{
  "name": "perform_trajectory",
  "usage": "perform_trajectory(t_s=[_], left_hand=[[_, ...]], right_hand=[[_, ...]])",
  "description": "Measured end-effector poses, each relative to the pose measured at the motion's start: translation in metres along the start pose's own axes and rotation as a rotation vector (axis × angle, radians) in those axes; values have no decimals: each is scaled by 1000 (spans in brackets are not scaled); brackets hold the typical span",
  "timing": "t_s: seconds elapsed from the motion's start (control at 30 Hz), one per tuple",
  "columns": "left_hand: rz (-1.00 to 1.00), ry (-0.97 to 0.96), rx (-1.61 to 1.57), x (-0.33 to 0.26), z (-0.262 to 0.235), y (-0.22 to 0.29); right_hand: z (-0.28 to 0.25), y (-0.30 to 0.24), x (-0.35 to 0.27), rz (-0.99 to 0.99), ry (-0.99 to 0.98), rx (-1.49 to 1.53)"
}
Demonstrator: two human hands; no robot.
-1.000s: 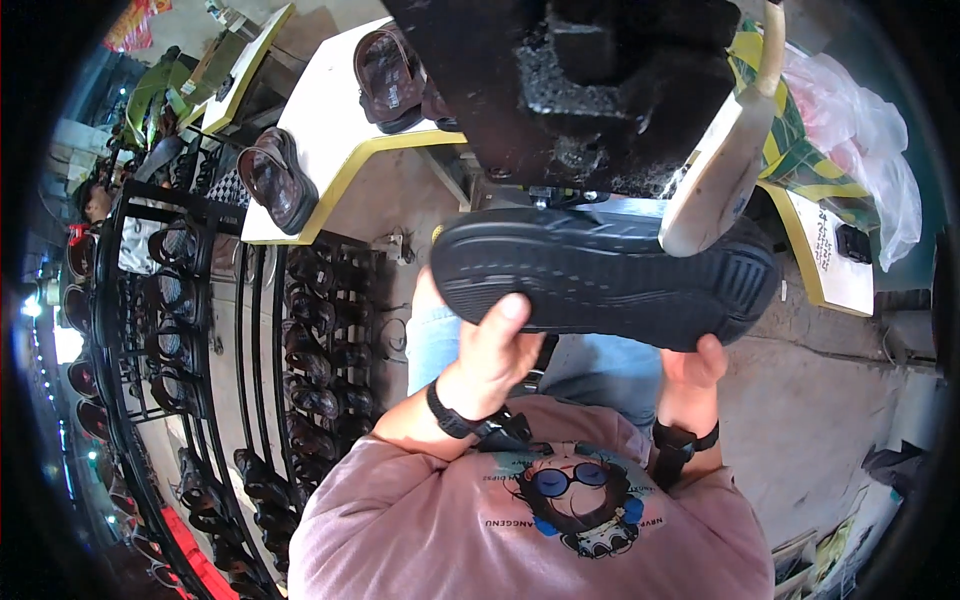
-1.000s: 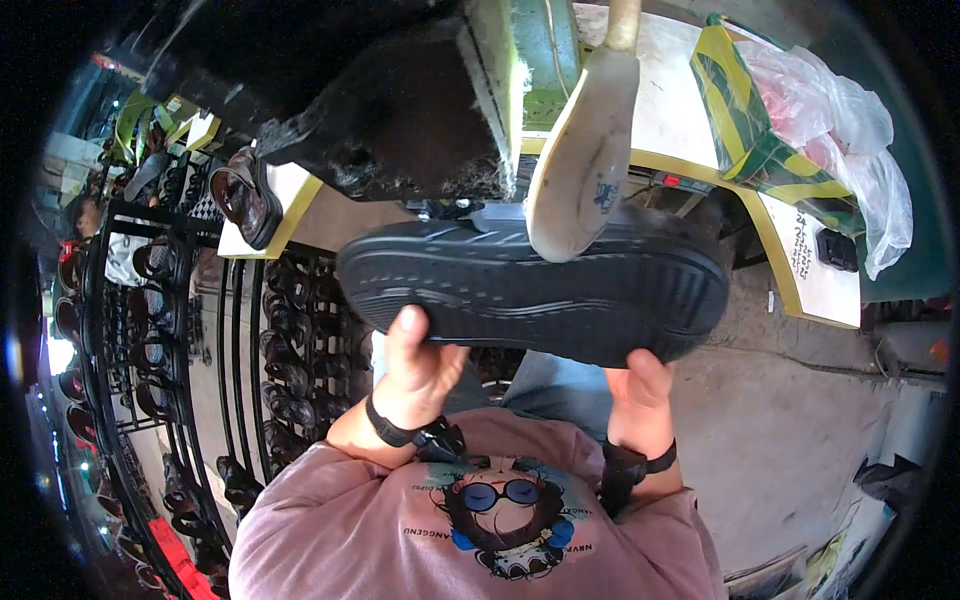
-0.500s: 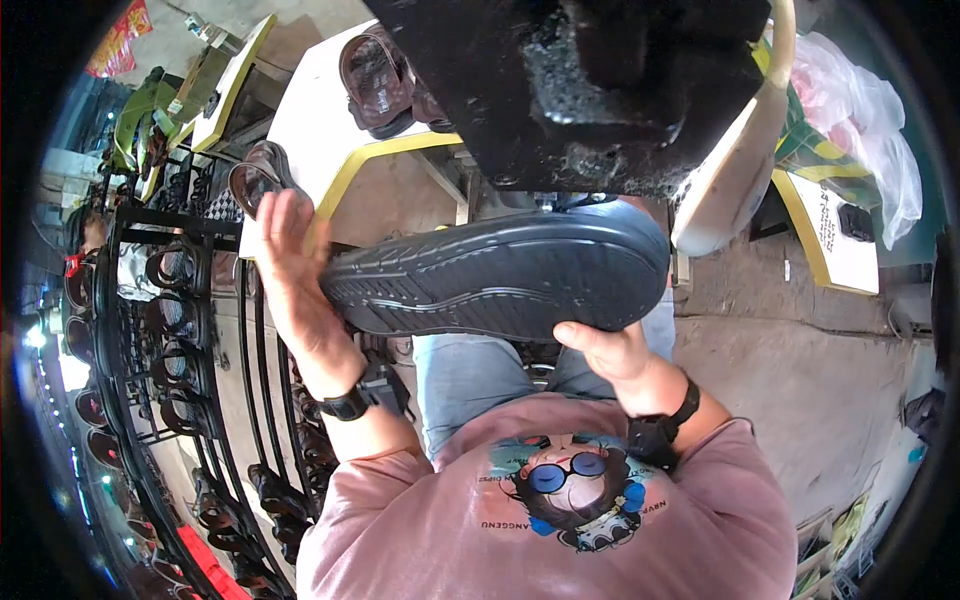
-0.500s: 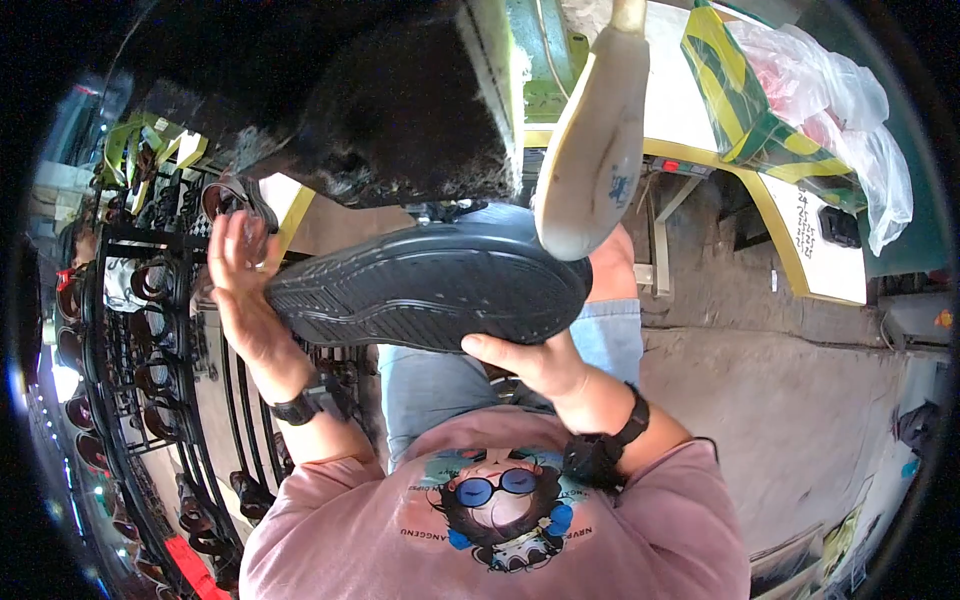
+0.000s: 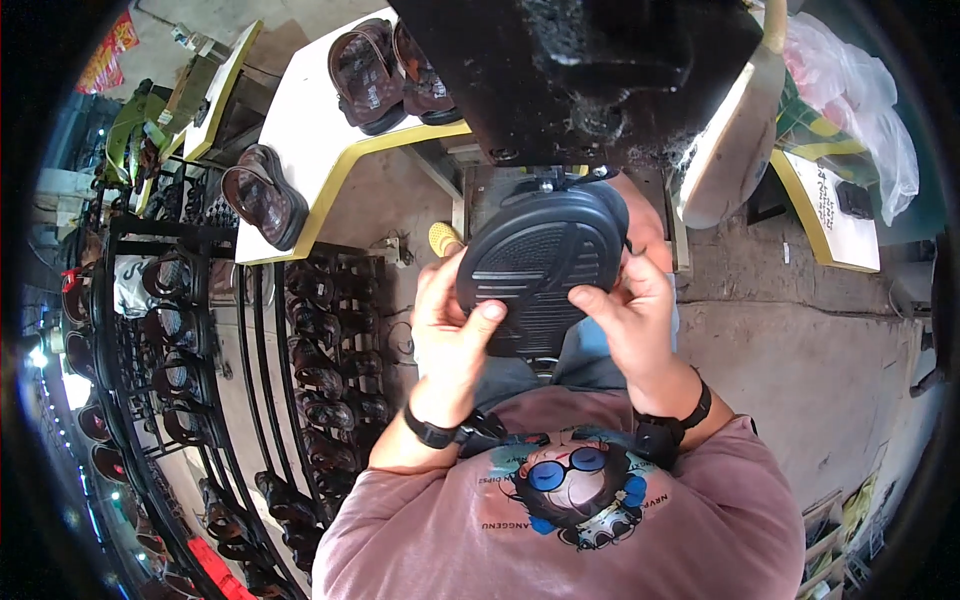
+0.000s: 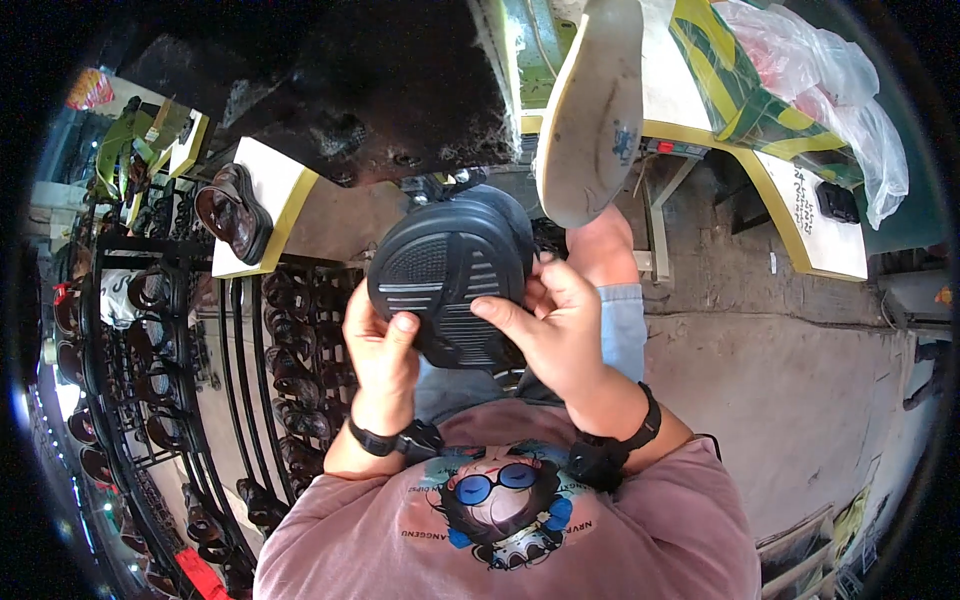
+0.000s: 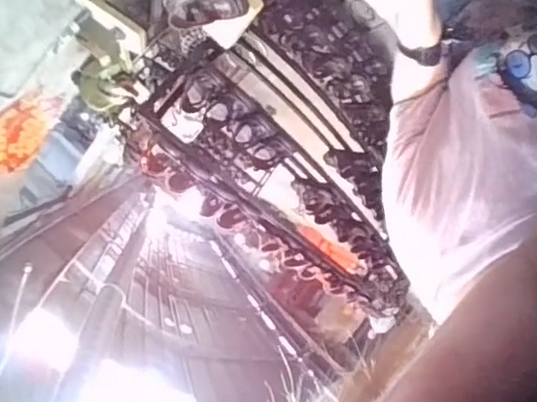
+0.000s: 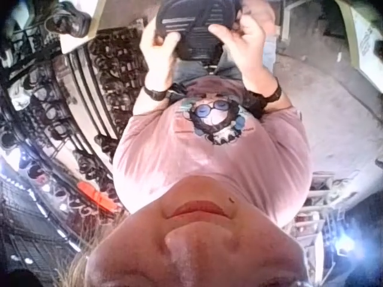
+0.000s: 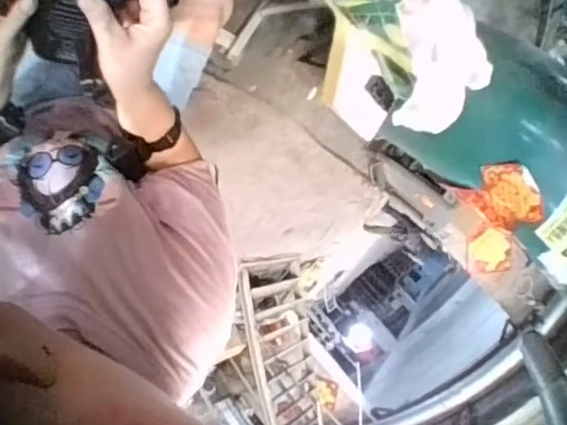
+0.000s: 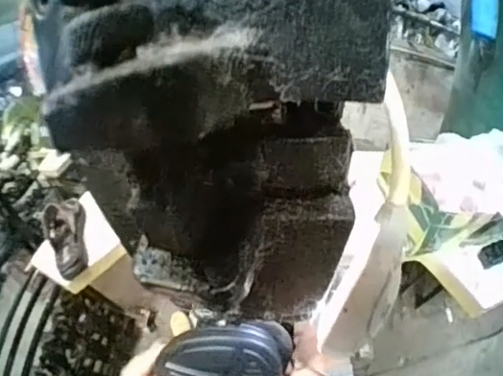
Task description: Operating a finishing machine to process the edges or soles of leather sandals.
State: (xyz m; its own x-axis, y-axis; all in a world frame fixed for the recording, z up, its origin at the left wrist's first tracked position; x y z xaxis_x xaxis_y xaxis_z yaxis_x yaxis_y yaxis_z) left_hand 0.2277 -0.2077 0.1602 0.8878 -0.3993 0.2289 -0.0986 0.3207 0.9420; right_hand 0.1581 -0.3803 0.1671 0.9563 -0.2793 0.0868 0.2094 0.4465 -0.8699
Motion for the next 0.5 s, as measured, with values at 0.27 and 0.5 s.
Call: perform_trajectory(t_s=[0.27, 0.5], left_hand=[[-364, -427, -131, 15, 43, 1], [-237, -277, -535, 24, 63, -6]], right_hand=[[-14, -71, 47, -2, -260, -403], [2, -83, 51, -294, -58, -919]])
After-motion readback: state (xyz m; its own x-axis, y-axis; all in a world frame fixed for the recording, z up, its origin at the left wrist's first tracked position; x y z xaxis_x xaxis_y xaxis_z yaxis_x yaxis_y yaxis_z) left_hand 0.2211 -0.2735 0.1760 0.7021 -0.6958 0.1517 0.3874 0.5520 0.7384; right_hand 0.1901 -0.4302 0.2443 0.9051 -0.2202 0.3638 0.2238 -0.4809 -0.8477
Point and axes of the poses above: each hand's wrist, its own x-axis towards the middle knuckle, its own z-axis out of the palm, y = z × x, the point moved 3 cm from there along x, towards the middle knuckle, and after that the axes turned 6 degrees about -y, right-handed, at the moved point
